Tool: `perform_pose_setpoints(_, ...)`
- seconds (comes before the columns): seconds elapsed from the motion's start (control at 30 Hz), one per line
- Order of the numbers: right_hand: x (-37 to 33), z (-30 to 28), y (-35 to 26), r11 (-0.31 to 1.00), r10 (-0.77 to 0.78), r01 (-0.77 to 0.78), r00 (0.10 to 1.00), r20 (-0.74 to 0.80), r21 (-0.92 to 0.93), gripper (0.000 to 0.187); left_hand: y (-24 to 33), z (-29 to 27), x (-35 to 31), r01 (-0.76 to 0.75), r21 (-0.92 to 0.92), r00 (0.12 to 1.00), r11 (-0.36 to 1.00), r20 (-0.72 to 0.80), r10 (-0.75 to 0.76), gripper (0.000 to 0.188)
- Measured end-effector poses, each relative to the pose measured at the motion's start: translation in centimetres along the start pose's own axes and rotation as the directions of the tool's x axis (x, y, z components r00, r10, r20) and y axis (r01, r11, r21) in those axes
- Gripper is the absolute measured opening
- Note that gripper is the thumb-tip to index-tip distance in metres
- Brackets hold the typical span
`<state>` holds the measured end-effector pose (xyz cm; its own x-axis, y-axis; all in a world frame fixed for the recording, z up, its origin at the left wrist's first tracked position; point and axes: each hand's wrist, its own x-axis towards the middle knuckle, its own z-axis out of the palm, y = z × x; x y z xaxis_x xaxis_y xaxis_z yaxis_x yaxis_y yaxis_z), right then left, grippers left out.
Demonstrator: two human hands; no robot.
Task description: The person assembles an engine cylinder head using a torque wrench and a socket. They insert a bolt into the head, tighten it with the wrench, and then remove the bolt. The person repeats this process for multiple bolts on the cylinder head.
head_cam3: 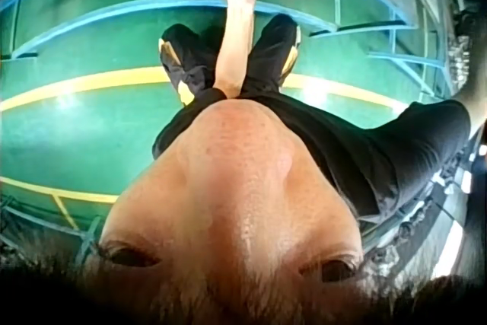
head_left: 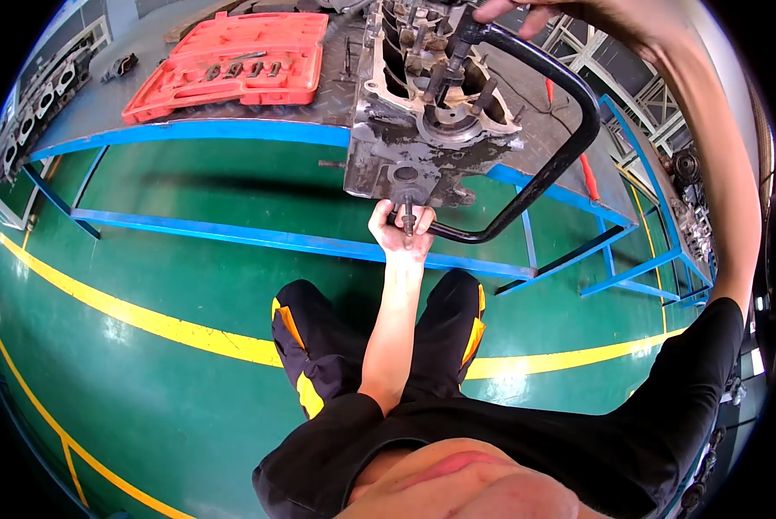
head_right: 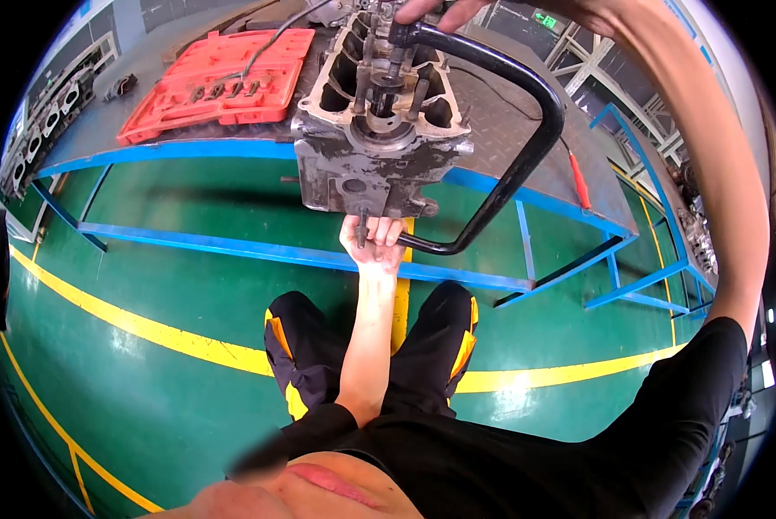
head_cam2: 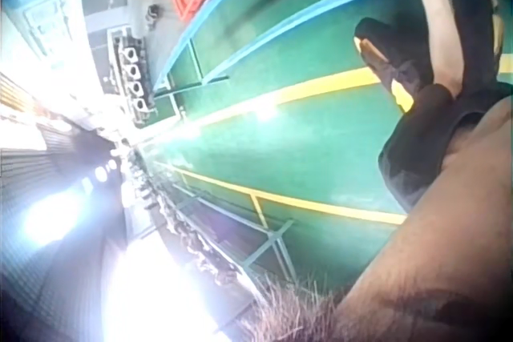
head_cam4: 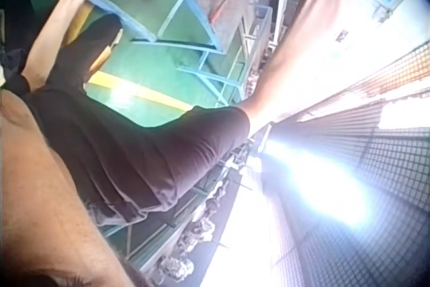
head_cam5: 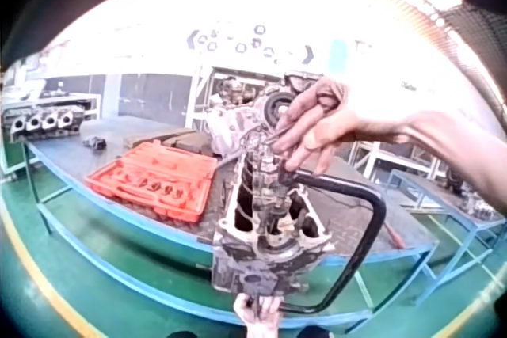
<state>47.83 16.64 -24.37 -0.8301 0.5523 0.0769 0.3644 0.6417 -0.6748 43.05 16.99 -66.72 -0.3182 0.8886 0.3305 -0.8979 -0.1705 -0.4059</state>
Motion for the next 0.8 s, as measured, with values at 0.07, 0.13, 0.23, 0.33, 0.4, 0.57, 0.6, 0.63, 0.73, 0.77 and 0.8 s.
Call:
perform_pose_setpoints(0.07, 0.1, 0.3, 0.4, 0.980, -0.011, -0.001, 0.998, -0.062, -0.198, 0.027, 0.2, -0.1, 0.1, 0.001, 0.014, 0.999, 1.000, 0.035, -0.002, 0.023)
perform_pose_setpoints(0.13, 0.1, 0.6, 0.2, 0.945, 0.000, -0.018, 0.999, -0.054, -0.326, 0.029, 0.3, 0.0, 0.0, -0.009, 0.036, 1.000, 0.999, 0.012, 0.009, 0.023)
perform_pose_setpoints(0.23, -0.6, 2.1, -1.4, 0.572, -0.163, -0.068, 0.967, -0.195, -0.817, 0.031, 0.7, 0.0, 0.1, -0.018, 0.040, 1.000, 0.999, 0.012, 0.018, 0.021)
perform_pose_setpoints(0.33, -0.3, 1.1, 0.0, 0.511, -0.311, 0.047, 0.941, -0.133, -0.858, 0.032, 0.6, 0.0, 0.5, -0.004, 0.041, 0.999, 0.999, 0.045, 0.002, 0.019)
perform_pose_setpoints(0.4, 0.5, 0.5, 0.6, 0.511, -0.372, 0.171, 0.927, -0.038, -0.842, 0.031, 0.8, 0.0, 0.6, 0.013, 0.057, 0.999, 0.998, 0.033, -0.015, 0.019)
perform_pose_setpoints(0.57, -0.1, 1.6, -0.9, 0.789, -0.147, 0.050, 0.983, -0.108, -0.613, 0.027, 0.0, -0.1, 0.4, -0.005, 0.015, 1.000, 1.000, 0.004, 0.005, 0.022)
perform_pose_setpoints(0.6, 0.0, 1.9, -1.0, 0.844, -0.113, 0.036, 0.987, -0.112, -0.536, 0.025, 0.0, -0.1, 0.4, -0.001, 0.009, 1.000, 1.000, 0.013, 0.001, 0.022)
perform_pose_setpoints(0.63, -0.1, 2.0, -1.2, 0.879, -0.085, 0.025, 0.991, -0.105, -0.476, 0.024, -0.1, -0.2, 0.4, 0.004, 0.003, 1.000, 1.000, 0.022, -0.004, 0.023)
perform_pose_setpoints(0.73, 2.0, 0.9, -0.6, 0.962, -0.015, 0.011, 1.000, -0.013, -0.273, 0.024, 0.6, -0.4, 0.3, -0.014, -0.010, 1.000, 1.000, -0.009, 0.014, 0.028)
perform_pose_setpoints(0.77, 2.2, 0.2, -0.5, 0.971, 0.072, -0.080, 0.996, -0.046, -0.225, 0.025, 0.3, -0.6, 0.1, -0.007, -0.022, 1.000, 1.000, -0.016, 0.007, 0.030)
perform_pose_setpoints(0.8, 1.8, 0.0, -0.9, 0.974, 0.139, -0.149, 0.988, -0.066, -0.169, 0.024, 0.1, -0.2, 0.0, 0.001, -0.014, 0.999, 1.000, -0.050, -0.001, 0.033)
